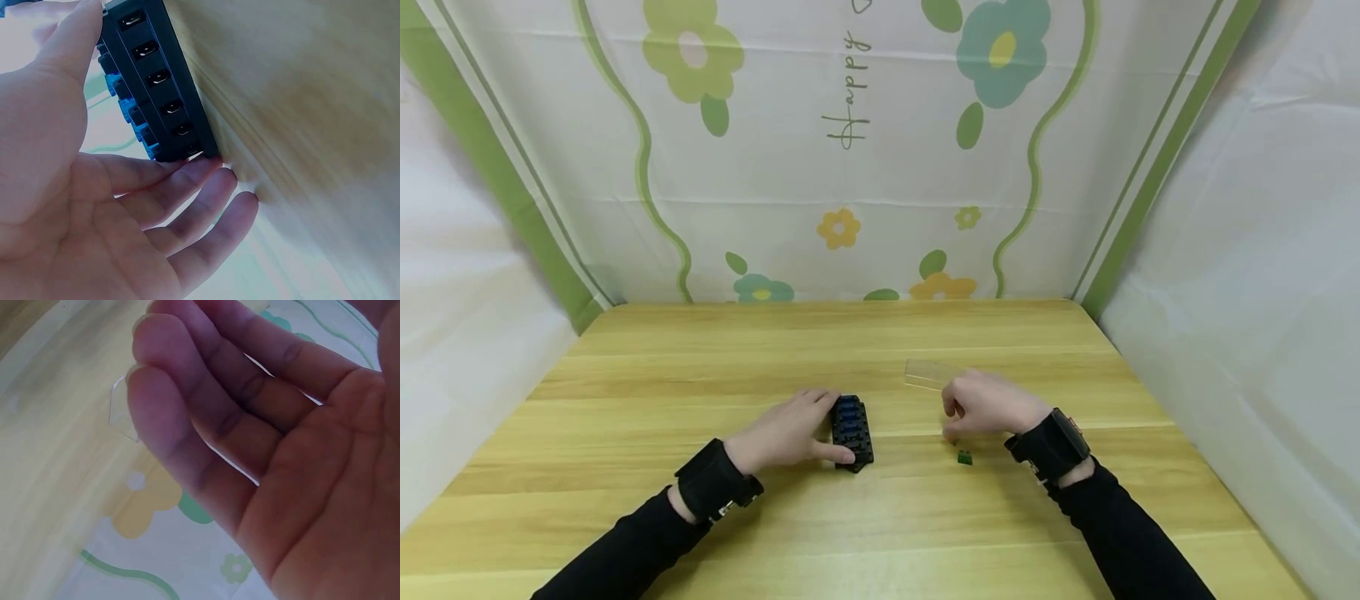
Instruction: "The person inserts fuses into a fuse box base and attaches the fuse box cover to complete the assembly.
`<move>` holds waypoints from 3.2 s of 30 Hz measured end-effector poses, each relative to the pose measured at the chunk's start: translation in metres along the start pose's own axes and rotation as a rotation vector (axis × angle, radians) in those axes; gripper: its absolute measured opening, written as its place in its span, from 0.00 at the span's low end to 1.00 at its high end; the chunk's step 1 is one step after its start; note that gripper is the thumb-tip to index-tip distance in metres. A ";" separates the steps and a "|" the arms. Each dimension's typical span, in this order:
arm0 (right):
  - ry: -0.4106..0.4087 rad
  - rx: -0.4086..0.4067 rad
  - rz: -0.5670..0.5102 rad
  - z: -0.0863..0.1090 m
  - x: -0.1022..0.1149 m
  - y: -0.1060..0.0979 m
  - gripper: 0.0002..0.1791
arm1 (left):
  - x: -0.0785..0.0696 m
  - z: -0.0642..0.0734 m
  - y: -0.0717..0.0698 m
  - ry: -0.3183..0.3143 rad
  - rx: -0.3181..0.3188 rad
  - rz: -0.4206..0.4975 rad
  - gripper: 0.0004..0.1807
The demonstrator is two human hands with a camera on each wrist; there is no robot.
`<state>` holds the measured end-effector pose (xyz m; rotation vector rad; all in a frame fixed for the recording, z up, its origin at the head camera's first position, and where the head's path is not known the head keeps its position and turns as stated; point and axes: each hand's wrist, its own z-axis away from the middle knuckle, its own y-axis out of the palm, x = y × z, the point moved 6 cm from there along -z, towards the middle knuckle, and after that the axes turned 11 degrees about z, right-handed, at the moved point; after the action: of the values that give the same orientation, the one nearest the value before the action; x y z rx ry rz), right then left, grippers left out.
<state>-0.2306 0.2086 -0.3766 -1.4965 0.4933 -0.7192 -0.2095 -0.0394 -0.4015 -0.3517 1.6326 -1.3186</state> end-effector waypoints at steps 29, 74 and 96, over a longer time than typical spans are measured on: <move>0.043 0.055 -0.023 0.005 -0.005 0.013 0.16 | -0.002 0.001 0.005 0.024 0.002 0.017 0.57; -0.109 -0.079 -0.030 -0.006 0.009 0.009 0.16 | -0.001 0.000 0.003 0.026 -0.005 -0.015 0.57; -0.117 -0.309 0.034 -0.012 0.020 -0.007 0.04 | -0.002 0.001 0.002 0.031 -0.007 -0.008 0.56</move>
<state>-0.2257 0.1872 -0.3677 -1.8024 0.5575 -0.5418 -0.2072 -0.0379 -0.4021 -0.3441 1.6634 -1.3301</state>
